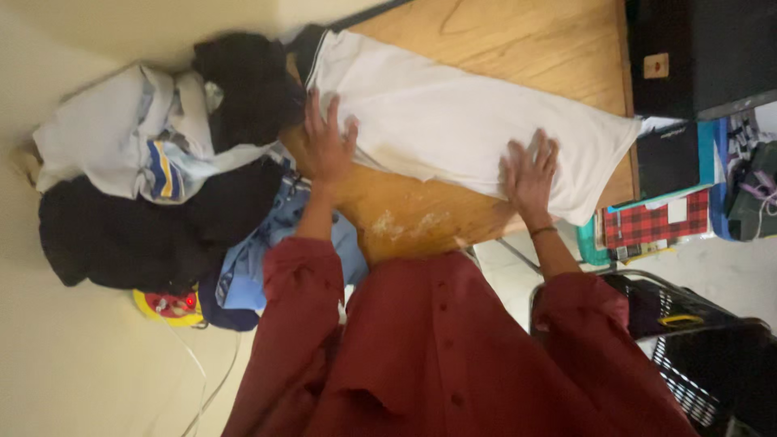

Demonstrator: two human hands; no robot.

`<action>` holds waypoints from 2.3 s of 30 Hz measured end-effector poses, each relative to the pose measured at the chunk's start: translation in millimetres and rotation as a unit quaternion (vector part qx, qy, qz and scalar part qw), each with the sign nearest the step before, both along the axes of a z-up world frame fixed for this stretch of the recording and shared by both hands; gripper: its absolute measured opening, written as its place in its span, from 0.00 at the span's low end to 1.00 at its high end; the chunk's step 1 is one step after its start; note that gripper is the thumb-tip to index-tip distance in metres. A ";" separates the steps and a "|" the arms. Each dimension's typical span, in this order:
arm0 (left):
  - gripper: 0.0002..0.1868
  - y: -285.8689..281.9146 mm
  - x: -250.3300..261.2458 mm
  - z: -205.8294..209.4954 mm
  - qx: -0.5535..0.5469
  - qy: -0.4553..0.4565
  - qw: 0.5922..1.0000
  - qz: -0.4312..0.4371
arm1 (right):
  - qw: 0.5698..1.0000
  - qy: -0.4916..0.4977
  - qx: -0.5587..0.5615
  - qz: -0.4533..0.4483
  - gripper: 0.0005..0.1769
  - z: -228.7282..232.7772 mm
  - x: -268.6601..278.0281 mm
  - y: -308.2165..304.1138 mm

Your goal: The person folds a white polo shirt and a pair of black shorts on a wooden table and places them into a laundry basket.

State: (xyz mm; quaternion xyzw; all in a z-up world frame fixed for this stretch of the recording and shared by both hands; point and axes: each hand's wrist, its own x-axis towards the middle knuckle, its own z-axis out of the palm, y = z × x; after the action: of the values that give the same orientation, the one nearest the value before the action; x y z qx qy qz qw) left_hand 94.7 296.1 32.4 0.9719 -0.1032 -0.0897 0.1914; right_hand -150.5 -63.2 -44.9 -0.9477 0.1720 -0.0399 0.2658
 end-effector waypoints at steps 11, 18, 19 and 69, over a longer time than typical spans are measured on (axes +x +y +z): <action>0.39 13.4 -20.1 -17.2 0.011 -0.042 0.995 -0.092 | 0.992 0.050 -0.053 -0.100 0.31 -14.8 34.2 22.0; 0.43 27.2 -31.6 -13.3 0.003 -0.111 0.986 -0.126 | 0.987 0.084 -0.132 0.027 0.26 -22.1 69.5 -43.9; 0.46 34.4 -26.8 -13.3 0.009 -0.087 0.980 -0.178 | 0.987 0.084 -0.137 0.029 0.26 -22.8 73.5 -46.4; 0.32 71.8 -37.2 -6.3 0.023 -0.031 0.783 -0.621 | 0.999 0.011 0.037 0.015 0.32 31.2 -72.0 218.1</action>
State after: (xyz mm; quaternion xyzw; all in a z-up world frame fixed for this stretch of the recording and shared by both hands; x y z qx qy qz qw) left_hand 57.5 368.0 26.1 0.7040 -0.6881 -0.1617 0.0686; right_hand -222.5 154.9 -13.7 -0.9401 0.1617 -0.0189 0.2994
